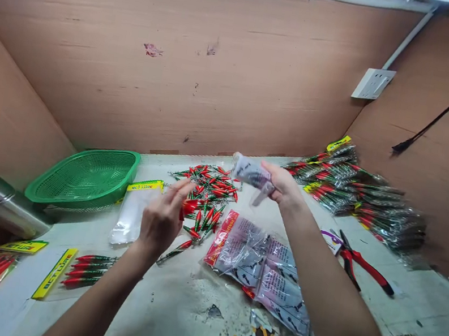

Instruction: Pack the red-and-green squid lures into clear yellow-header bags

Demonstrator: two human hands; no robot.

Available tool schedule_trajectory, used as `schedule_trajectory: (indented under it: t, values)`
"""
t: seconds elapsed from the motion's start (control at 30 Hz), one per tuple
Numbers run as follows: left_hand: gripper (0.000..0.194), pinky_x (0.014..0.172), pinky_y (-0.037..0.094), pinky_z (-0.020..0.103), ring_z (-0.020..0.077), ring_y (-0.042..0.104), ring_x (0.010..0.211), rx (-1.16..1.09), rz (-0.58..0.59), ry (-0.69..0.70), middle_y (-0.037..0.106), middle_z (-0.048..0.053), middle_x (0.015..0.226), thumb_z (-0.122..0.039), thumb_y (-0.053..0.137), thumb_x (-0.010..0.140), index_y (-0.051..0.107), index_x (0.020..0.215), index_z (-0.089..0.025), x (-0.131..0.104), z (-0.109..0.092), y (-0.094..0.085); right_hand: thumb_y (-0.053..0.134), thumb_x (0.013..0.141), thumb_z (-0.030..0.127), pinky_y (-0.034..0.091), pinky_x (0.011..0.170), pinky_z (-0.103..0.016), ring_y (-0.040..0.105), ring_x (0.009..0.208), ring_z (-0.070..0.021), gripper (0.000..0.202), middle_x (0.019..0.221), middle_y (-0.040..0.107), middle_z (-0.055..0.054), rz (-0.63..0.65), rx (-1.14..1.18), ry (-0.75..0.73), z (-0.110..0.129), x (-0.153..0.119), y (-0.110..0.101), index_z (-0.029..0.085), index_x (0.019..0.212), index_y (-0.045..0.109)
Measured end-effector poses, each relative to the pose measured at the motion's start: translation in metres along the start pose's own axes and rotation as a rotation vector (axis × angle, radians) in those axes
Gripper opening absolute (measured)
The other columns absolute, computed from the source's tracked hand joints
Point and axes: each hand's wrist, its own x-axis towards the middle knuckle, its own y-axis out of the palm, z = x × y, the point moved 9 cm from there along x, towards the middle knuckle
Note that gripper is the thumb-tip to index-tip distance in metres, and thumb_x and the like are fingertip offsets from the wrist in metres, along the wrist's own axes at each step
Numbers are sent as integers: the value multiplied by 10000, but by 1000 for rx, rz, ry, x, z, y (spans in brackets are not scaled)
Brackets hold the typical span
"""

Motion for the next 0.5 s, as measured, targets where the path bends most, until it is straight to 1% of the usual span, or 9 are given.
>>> schedule_trajectory:
  t: [0.03, 0.1, 0.13, 0.17, 0.2, 0.23, 0.3, 0.43, 0.5]
  values:
    - [235, 691, 484, 271, 185, 625, 890, -19, 54, -111, 663, 113, 1047, -89, 459, 876, 603, 1051, -153, -2, 3, 6, 511, 921, 347, 444, 647, -231, 552, 663, -134, 278, 633, 560, -5, -73, -70, -67, 7, 11, 2, 161, 714, 498]
    - [216, 727, 491, 248, 163, 630, 872, -118, 331, -192, 674, 72, 964, -117, 474, 875, 632, 1011, -173, -13, -15, 35, 522, 913, 307, 399, 683, -224, 547, 755, -150, 251, 673, 564, -8, -193, -250, -196, 20, 28, 11, 172, 704, 488]
    - [202, 713, 490, 231, 145, 633, 824, -170, 567, -143, 677, 46, 906, -123, 481, 871, 650, 959, -191, -27, -37, 57, 538, 902, 286, 376, 690, -226, 543, 786, -161, 238, 690, 568, -14, -233, -334, -250, 25, 34, 18, 174, 699, 487]
    - [168, 661, 485, 210, 131, 634, 754, -203, 710, -80, 675, 12, 831, -143, 522, 855, 668, 887, -220, -40, -60, 69, 551, 893, 274, 355, 690, -230, 540, 801, -171, 227, 702, 573, -21, -263, -413, -297, 28, 39, 26, 176, 698, 490]
    - [136, 621, 480, 203, 129, 633, 700, -211, 791, -41, 666, -9, 767, -154, 567, 826, 675, 827, -238, -51, -78, 77, 556, 890, 275, 336, 684, -234, 539, 805, -179, 216, 714, 579, -27, -282, -487, -340, 31, 42, 33, 178, 706, 497]
    - [119, 588, 475, 206, 137, 632, 668, -200, 857, -13, 656, -10, 732, -143, 595, 794, 673, 785, -233, -62, -91, 84, 545, 899, 288, 320, 676, -237, 540, 802, -185, 207, 732, 589, -33, -298, -554, -380, 34, 43, 39, 180, 726, 508]
    - [142, 573, 482, 239, 169, 639, 666, -124, 920, -17, 667, 28, 792, -94, 576, 777, 670, 808, -196, -78, -101, 93, 494, 931, 323, 296, 661, -240, 543, 793, -189, 205, 780, 608, -44, -323, -669, -452, 39, 42, 45, 186, 783, 527]
    - [370, 579, 499, 304, 214, 655, 721, 90, 984, -141, 618, 184, 1097, 2, 398, 817, 586, 1123, -87, -91, -77, 102, 445, 957, 355, 274, 640, -239, 544, 781, -186, 233, 833, 618, -60, -349, -838, -554, 49, 36, 46, 184, 826, 533]
    - [415, 578, 499, 310, 221, 658, 731, 129, 1004, -166, 604, 192, 1126, -20, 393, 834, 523, 1222, -84, -91, -69, 102, 437, 961, 352, 276, 632, -240, 538, 760, -181, 243, 817, 611, -59, -357, -888, -592, 55, 32, 46, 180, 815, 527]
